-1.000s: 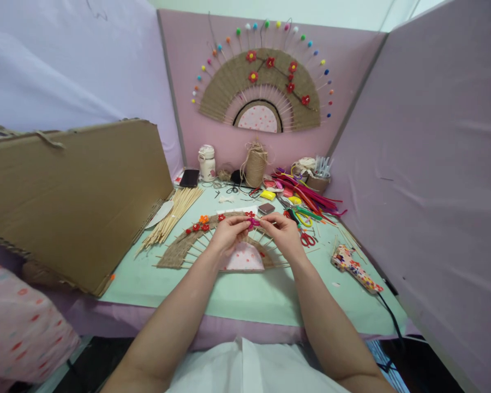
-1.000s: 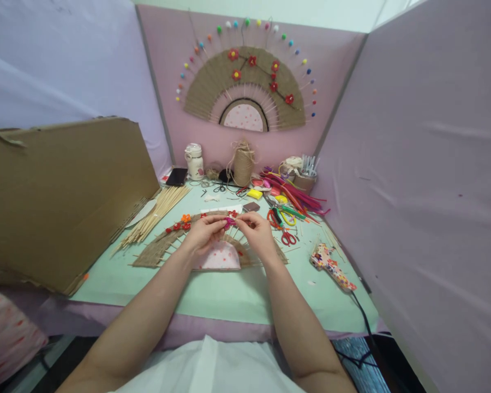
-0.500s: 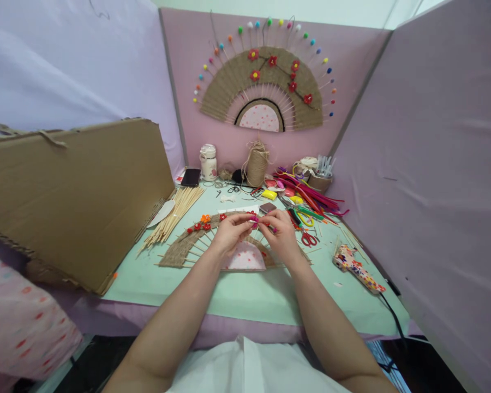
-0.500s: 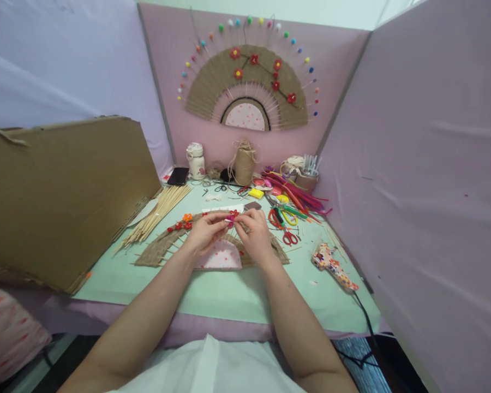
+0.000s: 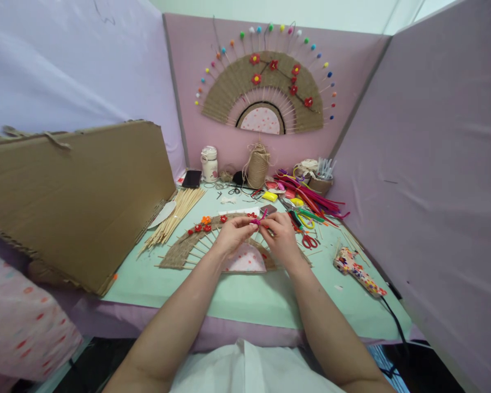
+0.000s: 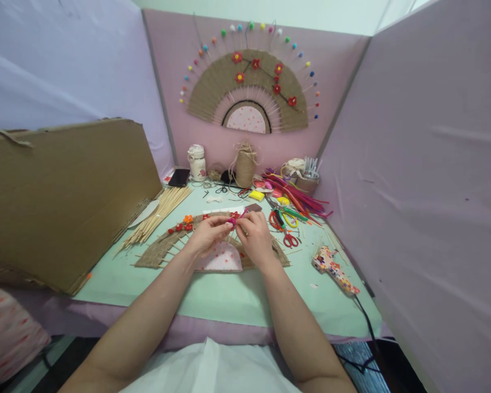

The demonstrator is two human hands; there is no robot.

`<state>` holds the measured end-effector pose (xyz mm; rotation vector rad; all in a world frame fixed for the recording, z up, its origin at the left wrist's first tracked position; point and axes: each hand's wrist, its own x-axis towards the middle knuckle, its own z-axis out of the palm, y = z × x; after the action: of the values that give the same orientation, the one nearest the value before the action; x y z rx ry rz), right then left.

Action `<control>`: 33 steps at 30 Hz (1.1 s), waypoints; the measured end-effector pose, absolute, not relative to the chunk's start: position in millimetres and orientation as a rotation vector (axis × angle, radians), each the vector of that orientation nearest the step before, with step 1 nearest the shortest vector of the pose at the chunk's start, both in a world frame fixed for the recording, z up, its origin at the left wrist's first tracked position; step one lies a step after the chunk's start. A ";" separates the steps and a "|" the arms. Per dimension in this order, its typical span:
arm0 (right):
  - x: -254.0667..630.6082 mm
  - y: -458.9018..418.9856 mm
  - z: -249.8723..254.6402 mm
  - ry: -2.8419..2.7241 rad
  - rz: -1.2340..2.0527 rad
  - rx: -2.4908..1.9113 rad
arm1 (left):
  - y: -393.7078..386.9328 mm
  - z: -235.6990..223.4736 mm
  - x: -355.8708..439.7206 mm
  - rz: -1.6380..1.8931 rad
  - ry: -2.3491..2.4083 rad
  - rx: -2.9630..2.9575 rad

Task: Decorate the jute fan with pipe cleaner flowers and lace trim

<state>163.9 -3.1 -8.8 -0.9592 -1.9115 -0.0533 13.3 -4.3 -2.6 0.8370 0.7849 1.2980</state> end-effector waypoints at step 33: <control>139.3 -6.4 -17.8 -1.418 0.589 -1.073 | -6.7 -23.6 39.7 1.625 0.598 0.617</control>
<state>139.3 -6.4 -17.8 -1.0728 -1.4184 0.5887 39.7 -6.7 -23.6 0.6171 0.5984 1.6249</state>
